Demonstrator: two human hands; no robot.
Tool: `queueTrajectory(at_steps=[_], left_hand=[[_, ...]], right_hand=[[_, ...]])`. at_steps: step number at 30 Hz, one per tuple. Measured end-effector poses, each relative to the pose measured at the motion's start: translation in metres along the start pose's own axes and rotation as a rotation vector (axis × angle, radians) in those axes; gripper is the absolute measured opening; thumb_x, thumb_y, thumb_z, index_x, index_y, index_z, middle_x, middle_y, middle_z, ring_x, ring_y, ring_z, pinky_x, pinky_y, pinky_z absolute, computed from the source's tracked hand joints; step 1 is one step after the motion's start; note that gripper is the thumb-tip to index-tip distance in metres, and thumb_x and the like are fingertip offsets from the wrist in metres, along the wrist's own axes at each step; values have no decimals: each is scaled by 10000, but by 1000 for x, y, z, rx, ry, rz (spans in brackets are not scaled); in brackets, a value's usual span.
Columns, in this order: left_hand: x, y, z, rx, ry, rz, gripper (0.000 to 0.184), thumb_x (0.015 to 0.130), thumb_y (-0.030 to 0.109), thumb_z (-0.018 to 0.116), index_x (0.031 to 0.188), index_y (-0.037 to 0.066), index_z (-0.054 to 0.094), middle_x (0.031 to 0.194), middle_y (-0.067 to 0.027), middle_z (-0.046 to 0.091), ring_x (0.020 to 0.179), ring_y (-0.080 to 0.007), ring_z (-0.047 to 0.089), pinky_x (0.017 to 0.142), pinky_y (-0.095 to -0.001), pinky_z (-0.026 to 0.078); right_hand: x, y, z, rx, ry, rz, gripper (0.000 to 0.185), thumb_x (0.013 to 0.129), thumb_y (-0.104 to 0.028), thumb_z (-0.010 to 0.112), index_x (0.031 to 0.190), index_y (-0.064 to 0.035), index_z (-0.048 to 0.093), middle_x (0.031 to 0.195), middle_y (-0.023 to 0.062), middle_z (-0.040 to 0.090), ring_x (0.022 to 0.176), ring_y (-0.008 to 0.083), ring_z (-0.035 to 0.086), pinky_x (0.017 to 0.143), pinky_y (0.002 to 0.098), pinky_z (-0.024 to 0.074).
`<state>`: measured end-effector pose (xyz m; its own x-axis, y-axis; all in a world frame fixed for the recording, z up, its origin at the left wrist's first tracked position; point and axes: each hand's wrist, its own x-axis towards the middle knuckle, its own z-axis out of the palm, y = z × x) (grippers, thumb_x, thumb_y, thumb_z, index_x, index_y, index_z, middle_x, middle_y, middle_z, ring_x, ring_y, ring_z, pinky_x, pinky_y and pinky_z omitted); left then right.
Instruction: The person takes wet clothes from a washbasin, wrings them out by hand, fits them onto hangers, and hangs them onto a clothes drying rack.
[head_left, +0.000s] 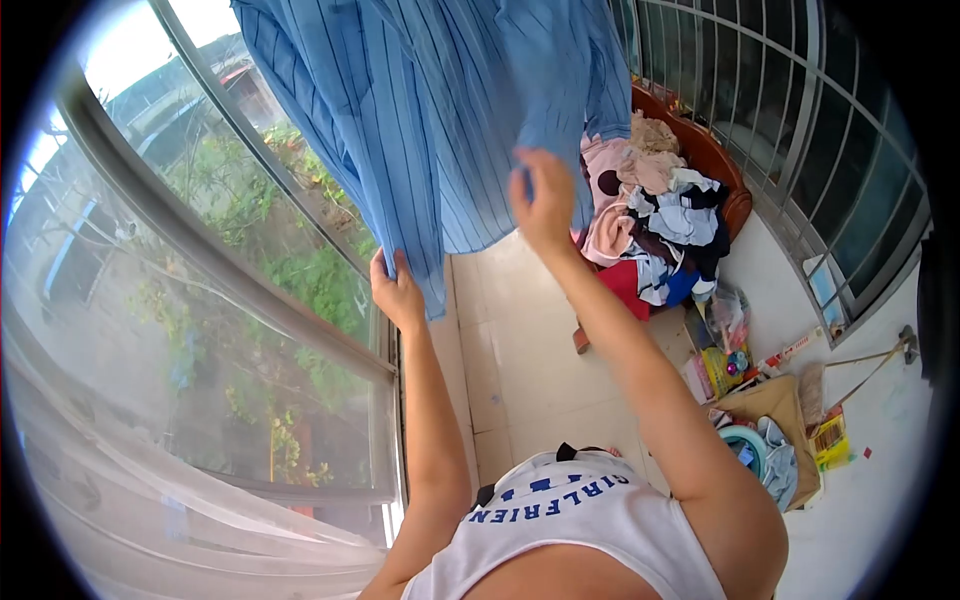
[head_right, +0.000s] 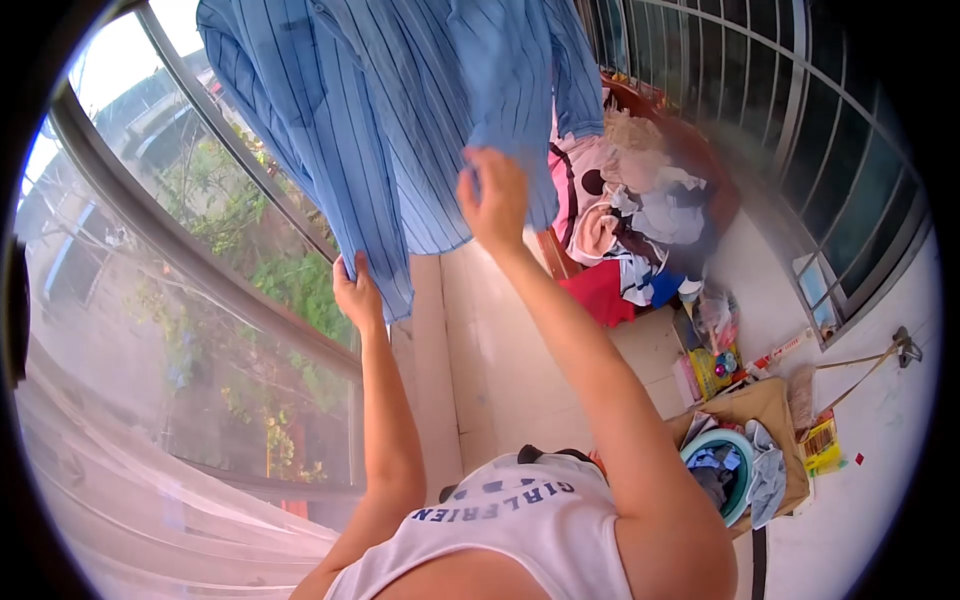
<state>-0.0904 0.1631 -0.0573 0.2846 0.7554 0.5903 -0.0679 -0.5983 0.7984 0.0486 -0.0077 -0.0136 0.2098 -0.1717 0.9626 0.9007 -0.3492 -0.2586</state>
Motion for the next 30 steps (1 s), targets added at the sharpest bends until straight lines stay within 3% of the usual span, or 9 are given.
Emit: queueTrajectory(at_steps=[2,4,9,11,14,20,22,26,30], left_hand=[[-2,-10,6,-12,-9,62,334,871,248,570,1043,-38,553,947,-169,597,837,-289,578,749,-322,438],[-9,-13,7,17,-12,79,371,874,279,564,1049,-48,546,959,-175,587,851,-302,566,761,-329,431],[-4,-21,20,21,25,162,320,894,302,544,924,-16,559,753,-88,548,691,-167,468,671,-303,408],[-7,-30,21,-30,-56,75,435,884,338,545,1053,-63,535,954,-195,548,878,-339,537,765,-377,415],[-12,-16,21,-57,-83,123,398,892,330,540,1042,-39,561,877,-135,577,807,-244,552,721,-328,423],[-19,-1,13,-320,-277,-60,236,898,265,557,879,35,607,667,63,484,587,-28,339,508,-206,262],[-12,-11,1,-134,-353,-180,239,874,210,578,985,0,607,799,-46,617,663,-95,522,617,-243,425],[-28,-39,5,-156,-258,-91,249,836,114,595,1052,-9,582,889,-95,641,826,-177,626,751,-269,483],[-53,13,23,-63,-144,94,474,807,78,587,1252,21,436,1144,-130,489,971,-238,537,786,-327,461]], right_hand=[[-12,-3,-3,-34,-175,5,231,773,-148,588,975,-38,607,964,117,597,898,278,564,742,386,449],[-20,18,12,7,-551,431,173,762,-149,588,883,-31,625,983,117,578,921,256,556,699,408,469],[9,-23,10,-201,-461,143,181,765,-230,582,708,-67,637,803,122,544,745,292,574,615,405,473],[13,-40,21,-60,-600,294,281,783,-331,585,769,-58,646,925,125,556,857,297,566,682,405,476],[-1,-37,62,35,-454,380,480,738,-484,625,917,-39,651,987,146,540,951,311,532,814,391,437],[4,-44,53,333,-853,618,489,711,-442,679,879,7,587,968,164,545,840,317,546,674,378,425],[1,-57,24,284,-21,248,422,701,-353,714,814,18,549,847,162,560,735,319,547,616,377,413],[-20,-36,-6,186,-520,631,299,753,-241,677,875,-7,535,892,157,573,779,337,558,631,399,443],[-10,-49,-49,111,-27,382,298,739,-189,674,940,-27,525,847,138,583,807,328,570,670,390,447]])
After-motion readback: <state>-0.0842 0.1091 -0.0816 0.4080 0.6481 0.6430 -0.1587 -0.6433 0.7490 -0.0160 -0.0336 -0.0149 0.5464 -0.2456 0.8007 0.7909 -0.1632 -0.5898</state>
